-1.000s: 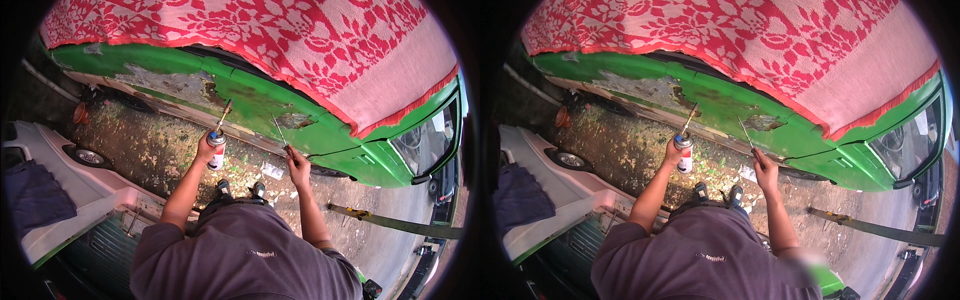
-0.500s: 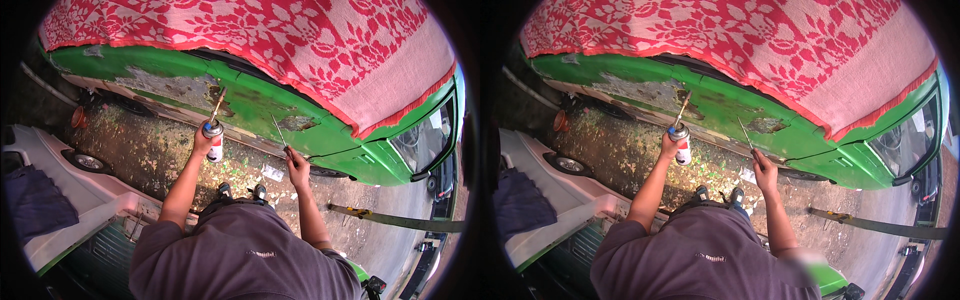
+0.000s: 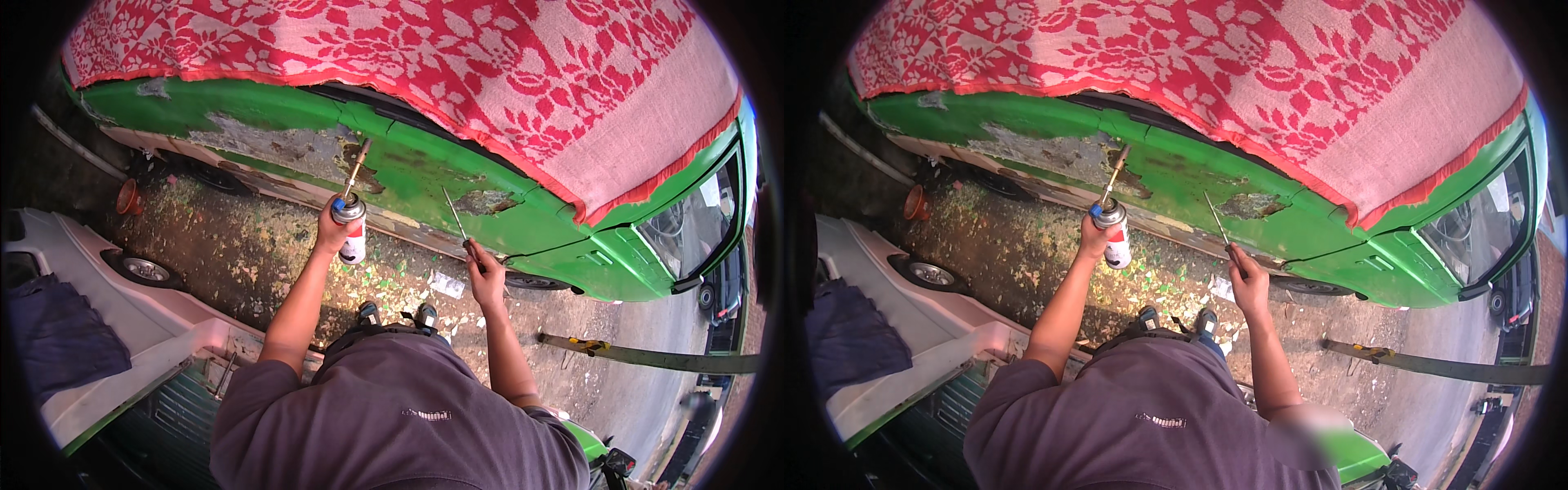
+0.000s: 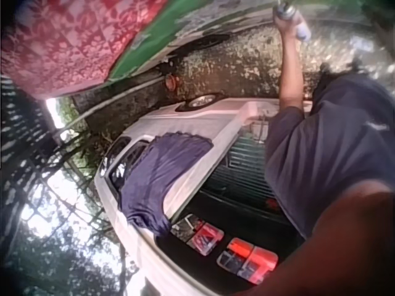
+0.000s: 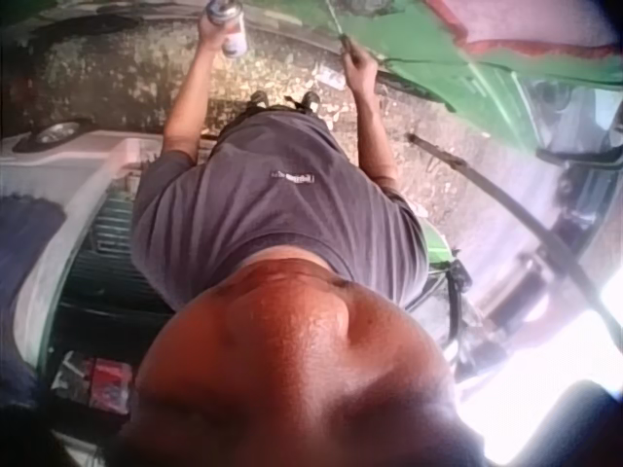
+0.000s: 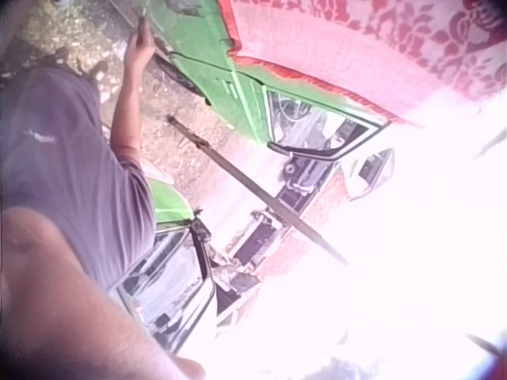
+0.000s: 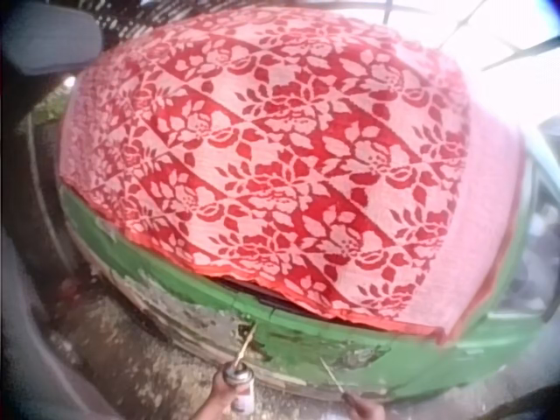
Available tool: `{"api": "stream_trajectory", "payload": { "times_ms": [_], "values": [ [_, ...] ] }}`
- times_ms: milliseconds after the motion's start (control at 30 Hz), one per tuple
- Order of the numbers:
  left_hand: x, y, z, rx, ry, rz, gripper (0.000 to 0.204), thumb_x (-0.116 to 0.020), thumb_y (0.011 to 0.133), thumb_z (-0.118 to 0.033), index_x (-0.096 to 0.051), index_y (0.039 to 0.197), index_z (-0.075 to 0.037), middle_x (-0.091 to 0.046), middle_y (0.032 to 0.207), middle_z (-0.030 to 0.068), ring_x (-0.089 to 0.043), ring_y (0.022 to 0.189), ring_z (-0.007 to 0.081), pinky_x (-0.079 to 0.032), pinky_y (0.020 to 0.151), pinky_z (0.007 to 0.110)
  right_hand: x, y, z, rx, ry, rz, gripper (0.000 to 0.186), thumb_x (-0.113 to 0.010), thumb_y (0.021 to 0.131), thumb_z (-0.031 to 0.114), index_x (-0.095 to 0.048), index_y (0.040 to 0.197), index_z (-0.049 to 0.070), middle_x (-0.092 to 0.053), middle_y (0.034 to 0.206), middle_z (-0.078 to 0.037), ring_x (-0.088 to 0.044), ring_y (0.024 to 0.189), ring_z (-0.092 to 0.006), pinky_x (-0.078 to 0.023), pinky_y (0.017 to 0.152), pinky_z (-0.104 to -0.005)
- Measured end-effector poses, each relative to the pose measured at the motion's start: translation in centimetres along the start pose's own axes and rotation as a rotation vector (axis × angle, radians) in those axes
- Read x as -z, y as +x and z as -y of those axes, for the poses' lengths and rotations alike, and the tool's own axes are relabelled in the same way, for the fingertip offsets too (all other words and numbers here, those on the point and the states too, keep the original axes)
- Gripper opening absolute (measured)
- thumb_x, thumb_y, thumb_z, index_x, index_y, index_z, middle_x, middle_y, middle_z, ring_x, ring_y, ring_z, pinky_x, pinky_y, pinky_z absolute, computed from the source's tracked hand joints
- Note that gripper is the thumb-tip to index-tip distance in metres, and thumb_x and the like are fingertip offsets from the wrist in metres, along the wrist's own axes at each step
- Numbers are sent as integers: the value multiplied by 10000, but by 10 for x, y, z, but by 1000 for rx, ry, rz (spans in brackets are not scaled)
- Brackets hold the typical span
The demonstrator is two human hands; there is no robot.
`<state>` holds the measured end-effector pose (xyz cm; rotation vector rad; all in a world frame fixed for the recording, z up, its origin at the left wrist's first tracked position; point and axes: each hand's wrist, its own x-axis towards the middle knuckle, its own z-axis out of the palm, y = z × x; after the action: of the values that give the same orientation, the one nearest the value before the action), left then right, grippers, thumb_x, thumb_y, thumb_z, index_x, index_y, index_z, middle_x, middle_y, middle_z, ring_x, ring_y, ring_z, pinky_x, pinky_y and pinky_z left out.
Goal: The person uses a blowtorch to heat a damaged area on the side of a green car and then uses a hammer to tap the heated metal, likely to smooth or reshape the panel. The work is performed outdoors with a patterned cloth covering the upper portion of the car.
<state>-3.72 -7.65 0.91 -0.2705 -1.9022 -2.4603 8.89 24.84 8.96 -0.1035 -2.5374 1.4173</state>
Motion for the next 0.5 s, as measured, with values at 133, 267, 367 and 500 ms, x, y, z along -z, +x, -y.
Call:
{"api": "stream_trajectory", "payload": {
  "times_ms": [133,267,367,500],
  "values": [
    [-4,1,-2,15,-7,-3,595,-802,680,-229,-514,1157,-19,-604,976,16,-579,891,102,-472,830,275,0,0,-6,-1,16,-4,358,-603,860,19,-602,1218,24,-670,1100,-168,-652,1023,-194,-497,865,-289],
    [-5,2,1,0,-18,26,593,-805,679,-223,-515,1155,-20,-605,977,16,-580,888,103,-474,826,274,2,1,-8,4,26,0,359,-600,862,15,-598,1221,20,-668,1106,-171,-652,1024,-197,-497,865,-289],
    [-8,0,-1,24,-23,32,595,-806,678,-222,-514,1155,-21,-606,979,17,-582,889,104,-476,826,276,6,1,-5,-18,5,13,358,-599,862,12,-597,1221,17,-666,1108,-172,-652,1028,-201,-497,867,-291],
    [-14,-2,-2,23,-19,31,583,-802,677,-211,-517,1150,-23,-607,981,18,-583,892,105,-477,827,278,8,1,-4,-22,8,16,358,-600,861,12,-599,1219,19,-668,1104,-171,-652,1028,-201,-497,867,-290]
  ]
}}
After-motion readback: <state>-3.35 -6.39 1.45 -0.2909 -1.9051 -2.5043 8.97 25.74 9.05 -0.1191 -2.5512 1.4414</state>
